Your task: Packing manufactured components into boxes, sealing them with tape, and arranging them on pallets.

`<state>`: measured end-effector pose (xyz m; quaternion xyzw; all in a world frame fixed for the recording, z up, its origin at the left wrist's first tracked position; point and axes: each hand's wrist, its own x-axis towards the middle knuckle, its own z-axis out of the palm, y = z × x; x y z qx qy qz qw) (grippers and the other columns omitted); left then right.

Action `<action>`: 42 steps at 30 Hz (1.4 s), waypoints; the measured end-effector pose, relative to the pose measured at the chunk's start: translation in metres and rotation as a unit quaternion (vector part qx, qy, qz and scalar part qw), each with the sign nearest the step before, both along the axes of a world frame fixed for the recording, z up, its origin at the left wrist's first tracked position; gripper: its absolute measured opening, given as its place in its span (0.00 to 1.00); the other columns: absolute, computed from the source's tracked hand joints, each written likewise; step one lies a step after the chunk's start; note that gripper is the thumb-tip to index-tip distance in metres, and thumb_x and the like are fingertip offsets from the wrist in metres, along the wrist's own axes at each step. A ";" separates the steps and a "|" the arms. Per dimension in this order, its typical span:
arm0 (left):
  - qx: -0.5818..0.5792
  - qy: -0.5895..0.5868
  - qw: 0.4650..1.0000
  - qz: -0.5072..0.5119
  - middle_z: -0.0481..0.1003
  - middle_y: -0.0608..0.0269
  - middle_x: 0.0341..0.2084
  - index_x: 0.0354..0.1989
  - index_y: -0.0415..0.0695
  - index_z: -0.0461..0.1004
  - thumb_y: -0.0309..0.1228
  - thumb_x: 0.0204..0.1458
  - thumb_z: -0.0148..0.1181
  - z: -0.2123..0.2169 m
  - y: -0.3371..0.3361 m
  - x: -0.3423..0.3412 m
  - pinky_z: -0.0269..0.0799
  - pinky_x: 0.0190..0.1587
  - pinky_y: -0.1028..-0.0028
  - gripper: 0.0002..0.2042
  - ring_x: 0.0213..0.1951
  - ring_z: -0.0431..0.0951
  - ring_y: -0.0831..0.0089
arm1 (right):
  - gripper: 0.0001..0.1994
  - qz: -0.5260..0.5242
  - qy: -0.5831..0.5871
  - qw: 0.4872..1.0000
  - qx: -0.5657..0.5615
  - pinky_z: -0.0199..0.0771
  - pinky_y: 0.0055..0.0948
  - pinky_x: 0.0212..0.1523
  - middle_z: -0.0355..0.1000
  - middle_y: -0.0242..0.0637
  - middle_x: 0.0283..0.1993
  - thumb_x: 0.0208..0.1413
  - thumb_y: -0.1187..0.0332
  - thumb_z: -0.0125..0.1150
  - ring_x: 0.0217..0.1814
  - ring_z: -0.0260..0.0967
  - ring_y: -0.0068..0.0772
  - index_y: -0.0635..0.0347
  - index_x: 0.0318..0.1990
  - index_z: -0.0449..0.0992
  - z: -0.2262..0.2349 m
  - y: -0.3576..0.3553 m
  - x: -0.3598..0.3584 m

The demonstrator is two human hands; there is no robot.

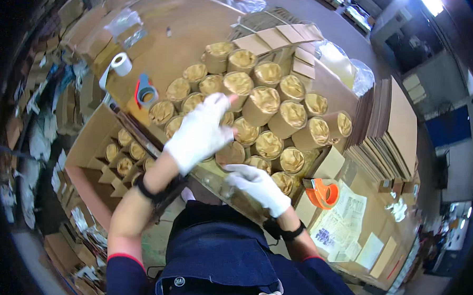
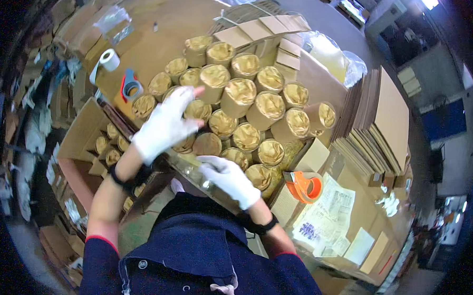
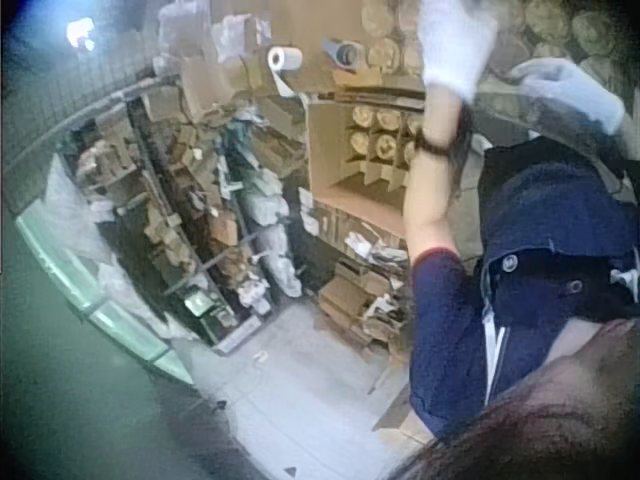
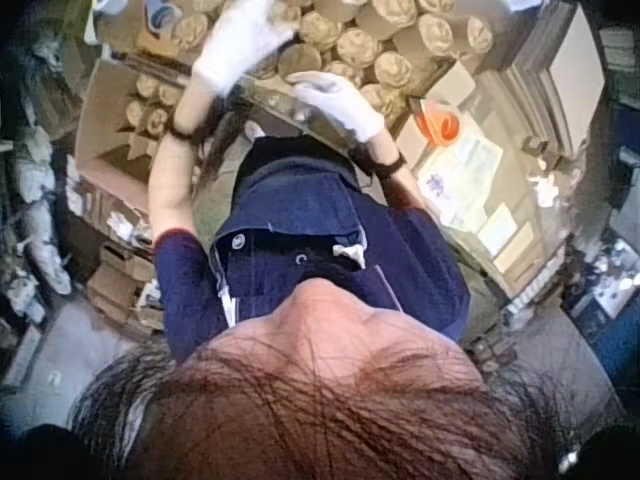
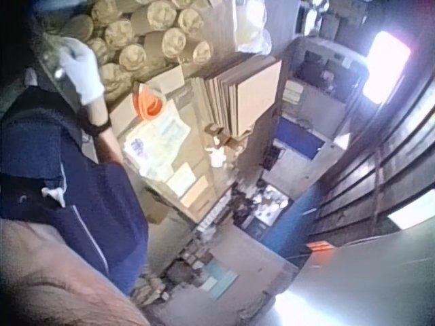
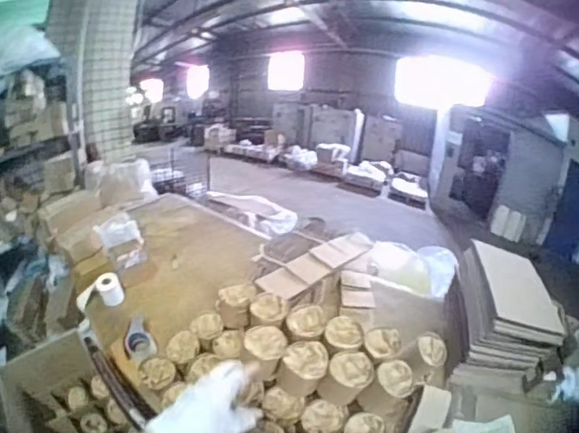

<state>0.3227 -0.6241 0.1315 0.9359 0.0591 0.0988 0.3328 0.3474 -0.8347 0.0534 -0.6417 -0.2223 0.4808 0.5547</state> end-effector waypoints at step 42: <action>-0.387 0.083 0.851 0.346 0.62 0.66 0.51 0.53 0.46 0.61 0.25 0.31 0.72 -0.015 0.059 -0.269 0.55 0.59 0.73 0.36 0.57 0.60 0.72 | 0.30 -0.212 -0.432 0.864 -0.152 0.60 0.28 0.61 0.72 0.45 0.53 0.49 0.62 0.70 0.56 0.68 0.31 0.75 0.55 0.69 -0.026 -0.020 0.170</action>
